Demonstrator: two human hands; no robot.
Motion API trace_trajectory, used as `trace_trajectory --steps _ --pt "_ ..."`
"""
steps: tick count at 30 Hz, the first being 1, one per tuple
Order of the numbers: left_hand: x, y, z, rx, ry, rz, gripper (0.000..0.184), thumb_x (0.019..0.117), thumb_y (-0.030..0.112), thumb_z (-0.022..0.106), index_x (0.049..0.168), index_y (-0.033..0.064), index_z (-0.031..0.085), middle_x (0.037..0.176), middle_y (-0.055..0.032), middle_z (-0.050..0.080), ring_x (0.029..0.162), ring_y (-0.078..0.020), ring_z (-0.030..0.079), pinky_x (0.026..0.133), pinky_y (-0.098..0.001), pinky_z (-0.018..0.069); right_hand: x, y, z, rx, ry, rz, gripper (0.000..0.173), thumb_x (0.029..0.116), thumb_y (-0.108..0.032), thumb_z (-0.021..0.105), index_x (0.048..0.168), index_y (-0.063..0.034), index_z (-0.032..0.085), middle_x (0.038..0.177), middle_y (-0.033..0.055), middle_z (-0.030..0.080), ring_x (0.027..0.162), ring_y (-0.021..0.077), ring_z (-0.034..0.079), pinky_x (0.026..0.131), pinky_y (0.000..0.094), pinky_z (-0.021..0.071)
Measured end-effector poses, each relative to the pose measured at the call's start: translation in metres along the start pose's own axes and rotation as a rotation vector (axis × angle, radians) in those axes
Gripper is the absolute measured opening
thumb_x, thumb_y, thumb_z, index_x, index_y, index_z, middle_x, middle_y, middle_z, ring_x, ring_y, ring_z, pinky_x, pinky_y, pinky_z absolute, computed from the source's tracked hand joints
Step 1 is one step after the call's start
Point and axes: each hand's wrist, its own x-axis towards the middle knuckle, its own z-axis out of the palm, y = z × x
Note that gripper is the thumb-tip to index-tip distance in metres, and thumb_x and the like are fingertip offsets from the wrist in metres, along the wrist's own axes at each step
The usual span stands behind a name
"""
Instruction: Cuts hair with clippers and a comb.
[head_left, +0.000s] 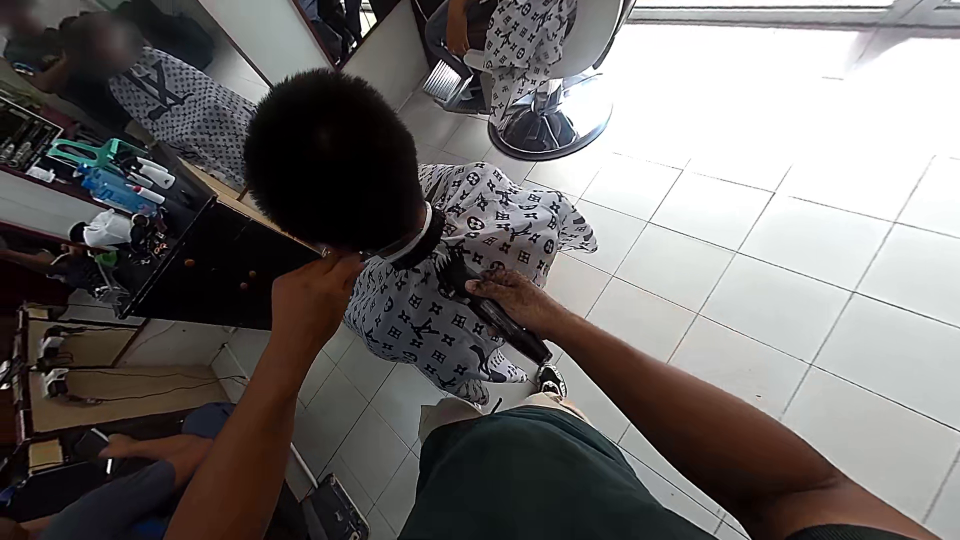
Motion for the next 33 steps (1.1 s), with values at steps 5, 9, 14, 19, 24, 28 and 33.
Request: trace_trajectory --steps 5,9,14,19,24,28,33 --pt "-0.001 -0.017 -0.021 -0.092 0.053 -0.049 0.03 0.107 0.025 0.054 0.114 0.0039 0.075 0.096 -0.0183 0.073 0.08 -0.0352 0.071 0.064 -0.0528 0.0526 -0.012 0.011 0.027 0.043 0.121 0.031 0.024 0.1067 -0.028 0.055 0.104 -0.0042 0.06 0.076 0.0036 0.064 0.056 0.0116 0.065 0.054 0.026 0.0591" --pt "0.0 -0.051 -0.001 -0.209 0.017 0.142 0.026 0.1038 0.023 0.058 0.107 0.0062 0.078 0.094 -0.0154 0.074 0.076 -0.033 0.072 0.062 -0.053 0.0538 -0.003 0.004 0.061 -0.167 0.273 -0.001 0.03 0.1015 -0.033 0.065 0.102 -0.0029 0.063 0.079 0.0054 0.064 0.064 0.0126 0.065 0.064 0.0301 0.0588" --pt "0.012 -0.095 -0.039 -0.466 0.293 0.181 0.027 0.104 0.02 0.061 0.121 0.0019 0.073 0.114 -0.0187 0.071 0.101 -0.0233 0.069 0.089 -0.0353 0.0545 0.025 -0.024 0.109 -0.355 0.458 -0.087 0.039 0.0948 -0.041 0.072 0.093 -0.003 0.065 0.071 0.0072 0.059 0.061 0.0159 0.058 0.059 0.0343 0.051" --pt "0.032 -0.124 -0.026 -0.532 0.316 0.238 0.031 0.0958 0.022 0.073 0.12 0.0026 0.074 0.112 -0.0217 0.069 0.104 -0.0268 0.066 0.092 -0.0376 0.0513 0.038 -0.032 0.13 -0.441 0.581 -0.077 0.039 0.0957 -0.041 0.072 0.1 -0.0021 0.067 0.08 0.0088 0.062 0.073 0.0195 0.059 0.07 0.0426 0.0489" --pt "0.03 -0.127 -0.022 -0.51 0.261 0.242 0.029 0.0939 0.022 0.075 0.121 0.0105 0.075 0.11 -0.0157 0.069 0.098 -0.0235 0.066 0.085 -0.0383 0.0513 0.049 -0.025 0.143 -0.349 0.639 -0.243 0.034 0.0976 -0.035 0.07 0.107 -0.0036 0.066 0.083 0.0058 0.064 0.073 0.013 0.061 0.07 0.0329 0.0514" --pt "0.03 -0.125 -0.021 -0.504 0.234 0.252 0.029 0.0927 0.023 0.076 0.12 0.0122 0.076 0.11 -0.0163 0.07 0.098 -0.0284 0.067 0.084 -0.0467 0.05 0.049 -0.026 0.147 -0.31 0.645 -0.243 0.032 0.0973 -0.032 0.071 0.103 -0.0018 0.065 0.084 0.0083 0.063 0.075 0.0156 0.061 0.071 0.0355 0.0513" --pt "0.032 -0.12 -0.018 -0.491 0.233 0.27 0.028 0.0932 0.026 0.076 0.118 0.0121 0.077 0.108 -0.0157 0.071 0.095 -0.0296 0.067 0.083 -0.0493 0.049 0.054 -0.024 0.152 -0.258 0.633 -0.371 0.032 0.0973 -0.03 0.07 0.111 -0.0017 0.063 0.09 0.0082 0.065 0.078 0.0134 0.064 0.075 0.0328 0.0545"
